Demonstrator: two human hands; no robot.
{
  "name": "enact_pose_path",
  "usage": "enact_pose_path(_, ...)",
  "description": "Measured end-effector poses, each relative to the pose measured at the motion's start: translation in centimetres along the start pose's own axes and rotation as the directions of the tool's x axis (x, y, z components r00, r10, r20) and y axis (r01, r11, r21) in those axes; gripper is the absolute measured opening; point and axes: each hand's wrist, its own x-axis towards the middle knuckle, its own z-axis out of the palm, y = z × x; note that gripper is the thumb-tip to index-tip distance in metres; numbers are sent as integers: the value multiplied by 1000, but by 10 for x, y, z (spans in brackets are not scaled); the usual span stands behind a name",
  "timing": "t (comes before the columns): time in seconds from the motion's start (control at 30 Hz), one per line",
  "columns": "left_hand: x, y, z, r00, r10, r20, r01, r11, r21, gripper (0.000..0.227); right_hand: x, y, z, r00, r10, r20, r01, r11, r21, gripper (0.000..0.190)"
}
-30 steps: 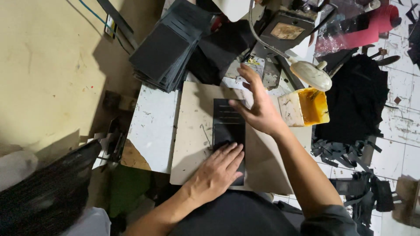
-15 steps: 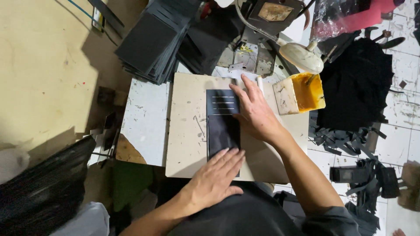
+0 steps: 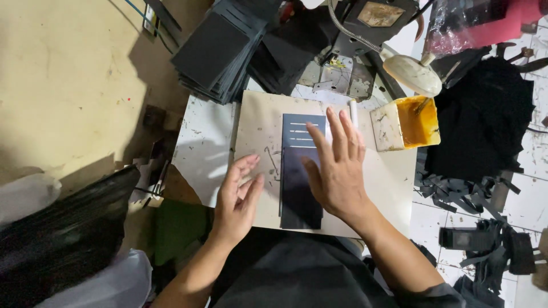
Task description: The person applies glue to a black fabric piece with horizontal slits using a small stick, then places another black fabric piece on top and presses it down. This process is repeated multiple times with different fabric pieces.
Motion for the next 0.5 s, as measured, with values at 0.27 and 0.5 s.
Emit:
enact_pose_path(0.27,25,-15,41,976,-196,92,209,962,-174,72,-46,8,5,907,390,159,-417,777,471,55)
enact_pose_path(0.5,43,-65,74,996,-85,28,89,979,-182,46,-41,76,32,955,294,-30,-287,948,141,49)
